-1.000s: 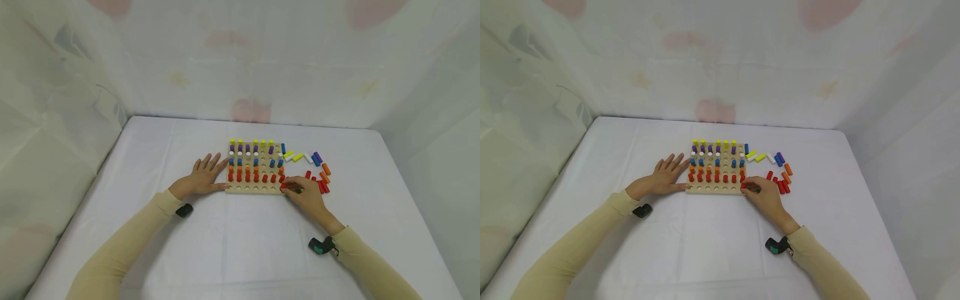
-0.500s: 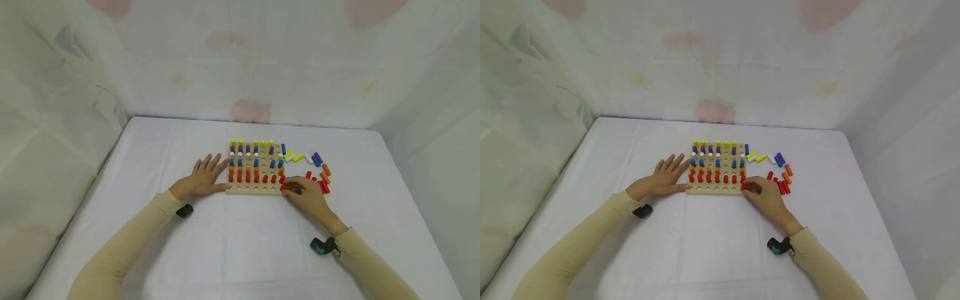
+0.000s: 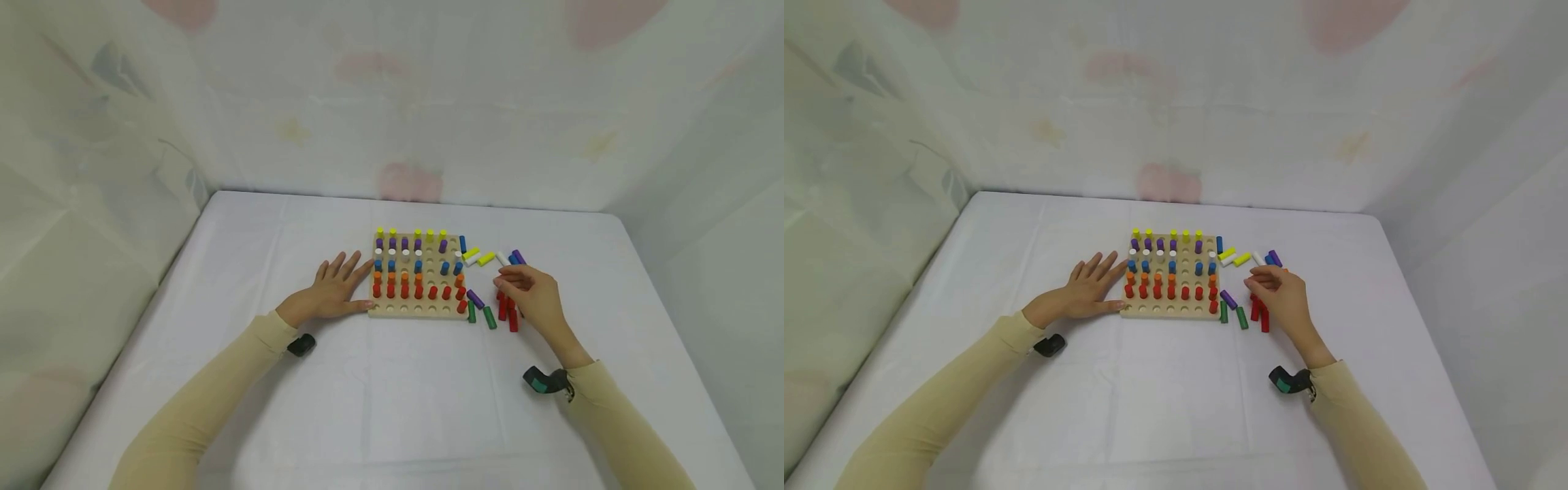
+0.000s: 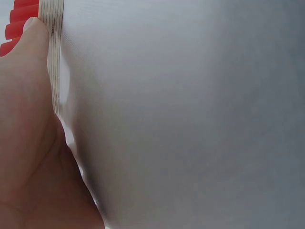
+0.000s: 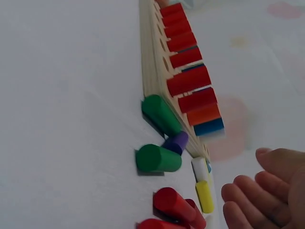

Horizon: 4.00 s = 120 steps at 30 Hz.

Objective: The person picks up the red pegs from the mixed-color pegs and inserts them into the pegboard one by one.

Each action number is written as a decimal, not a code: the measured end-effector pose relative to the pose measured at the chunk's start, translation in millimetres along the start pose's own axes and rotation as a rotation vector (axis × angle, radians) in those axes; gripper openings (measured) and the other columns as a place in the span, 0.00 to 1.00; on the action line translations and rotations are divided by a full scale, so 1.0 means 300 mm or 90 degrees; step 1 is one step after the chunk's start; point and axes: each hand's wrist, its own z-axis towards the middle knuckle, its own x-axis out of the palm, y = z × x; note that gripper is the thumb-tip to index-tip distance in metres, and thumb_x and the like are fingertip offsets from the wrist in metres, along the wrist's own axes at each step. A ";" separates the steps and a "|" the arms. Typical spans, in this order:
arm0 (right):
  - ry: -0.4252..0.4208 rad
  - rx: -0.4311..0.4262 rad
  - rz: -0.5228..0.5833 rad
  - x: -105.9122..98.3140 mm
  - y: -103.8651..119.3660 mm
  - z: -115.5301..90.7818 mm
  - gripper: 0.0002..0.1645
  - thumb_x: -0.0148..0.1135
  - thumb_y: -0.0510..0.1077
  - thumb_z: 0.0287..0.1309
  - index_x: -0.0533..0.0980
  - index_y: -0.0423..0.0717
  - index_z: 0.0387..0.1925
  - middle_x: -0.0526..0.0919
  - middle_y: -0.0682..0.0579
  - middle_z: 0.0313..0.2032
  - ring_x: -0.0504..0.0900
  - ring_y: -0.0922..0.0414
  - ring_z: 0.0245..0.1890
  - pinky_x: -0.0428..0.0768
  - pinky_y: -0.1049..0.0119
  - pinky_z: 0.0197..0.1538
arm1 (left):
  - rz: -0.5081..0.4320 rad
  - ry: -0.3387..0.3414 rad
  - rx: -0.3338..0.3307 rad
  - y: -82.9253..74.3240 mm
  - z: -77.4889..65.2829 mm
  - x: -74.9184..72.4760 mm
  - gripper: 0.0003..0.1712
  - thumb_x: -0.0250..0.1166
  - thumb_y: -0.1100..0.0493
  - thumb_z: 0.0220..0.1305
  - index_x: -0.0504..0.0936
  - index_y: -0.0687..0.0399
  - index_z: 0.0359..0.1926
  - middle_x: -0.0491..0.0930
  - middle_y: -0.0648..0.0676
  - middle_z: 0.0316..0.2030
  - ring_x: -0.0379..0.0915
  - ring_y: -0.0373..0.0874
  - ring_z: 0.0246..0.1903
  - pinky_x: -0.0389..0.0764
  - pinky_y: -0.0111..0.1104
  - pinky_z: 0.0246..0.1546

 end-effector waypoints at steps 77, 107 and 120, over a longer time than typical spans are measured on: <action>0.069 0.094 -0.188 0.032 -0.078 0.062 0.22 0.69 0.49 0.60 0.81 0.40 0.51 0.83 0.43 0.33 0.75 0.52 0.31 0.74 0.72 0.29 | -0.007 0.000 0.012 0.007 0.005 0.003 0.56 0.45 0.20 0.62 0.31 0.37 0.79 0.25 0.59 0.79 0.18 0.65 0.78 0.29 0.65 0.73; 0.035 0.059 -0.132 0.022 -0.037 0.057 0.19 0.68 0.46 0.61 0.81 0.45 0.53 0.84 0.44 0.36 0.77 0.52 0.34 0.77 0.75 0.31 | -0.004 0.005 0.003 0.012 0.010 0.008 0.55 0.47 0.22 0.64 0.30 0.35 0.79 0.24 0.57 0.80 0.18 0.64 0.78 0.30 0.65 0.74; 0.037 0.033 -0.113 0.046 0.009 0.037 0.18 0.68 0.46 0.61 0.81 0.46 0.52 0.85 0.45 0.36 0.80 0.52 0.35 0.78 0.78 0.36 | -0.002 -0.001 0.006 0.007 0.004 0.004 0.54 0.50 0.26 0.66 0.32 0.38 0.79 0.26 0.58 0.80 0.20 0.65 0.78 0.32 0.65 0.73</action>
